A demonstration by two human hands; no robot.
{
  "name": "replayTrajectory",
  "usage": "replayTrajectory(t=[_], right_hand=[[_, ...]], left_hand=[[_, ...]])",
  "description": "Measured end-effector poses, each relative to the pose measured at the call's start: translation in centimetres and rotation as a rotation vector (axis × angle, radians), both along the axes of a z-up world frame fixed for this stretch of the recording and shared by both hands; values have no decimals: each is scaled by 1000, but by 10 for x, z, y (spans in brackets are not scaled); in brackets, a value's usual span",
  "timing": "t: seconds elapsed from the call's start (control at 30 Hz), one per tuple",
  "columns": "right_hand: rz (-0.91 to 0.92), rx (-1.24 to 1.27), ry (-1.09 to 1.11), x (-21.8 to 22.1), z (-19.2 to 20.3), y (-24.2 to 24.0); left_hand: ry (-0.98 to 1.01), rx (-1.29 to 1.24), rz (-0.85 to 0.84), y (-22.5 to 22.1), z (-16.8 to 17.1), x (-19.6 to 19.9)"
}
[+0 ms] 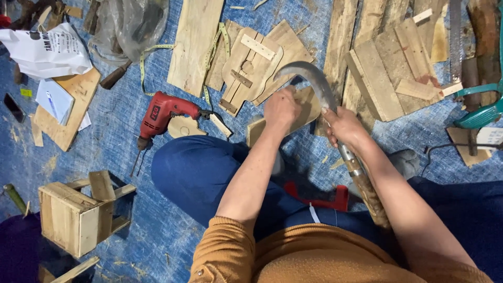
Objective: A person is sitting on the floor using a curved hand tool to carve and shape small pieces of wood.
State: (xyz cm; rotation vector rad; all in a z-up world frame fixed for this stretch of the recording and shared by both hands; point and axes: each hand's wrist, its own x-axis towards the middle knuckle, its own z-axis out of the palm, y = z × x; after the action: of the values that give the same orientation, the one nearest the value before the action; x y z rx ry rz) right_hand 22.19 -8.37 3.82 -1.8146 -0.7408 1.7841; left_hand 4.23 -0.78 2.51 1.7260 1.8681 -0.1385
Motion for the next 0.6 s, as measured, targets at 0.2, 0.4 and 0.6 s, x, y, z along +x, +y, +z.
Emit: replayTrajectory(t=[0.2, 0.4, 0.6], right_hand=[[-35, -54, 63, 3, 6, 4], [91, 6, -3, 0, -20, 22], [3, -16, 78, -2, -19, -2]], left_hand=[[-64, -15, -39, 1, 30, 5], [-50, -18, -101, -15, 12, 0], [-66, -46, -10, -12, 29, -3]])
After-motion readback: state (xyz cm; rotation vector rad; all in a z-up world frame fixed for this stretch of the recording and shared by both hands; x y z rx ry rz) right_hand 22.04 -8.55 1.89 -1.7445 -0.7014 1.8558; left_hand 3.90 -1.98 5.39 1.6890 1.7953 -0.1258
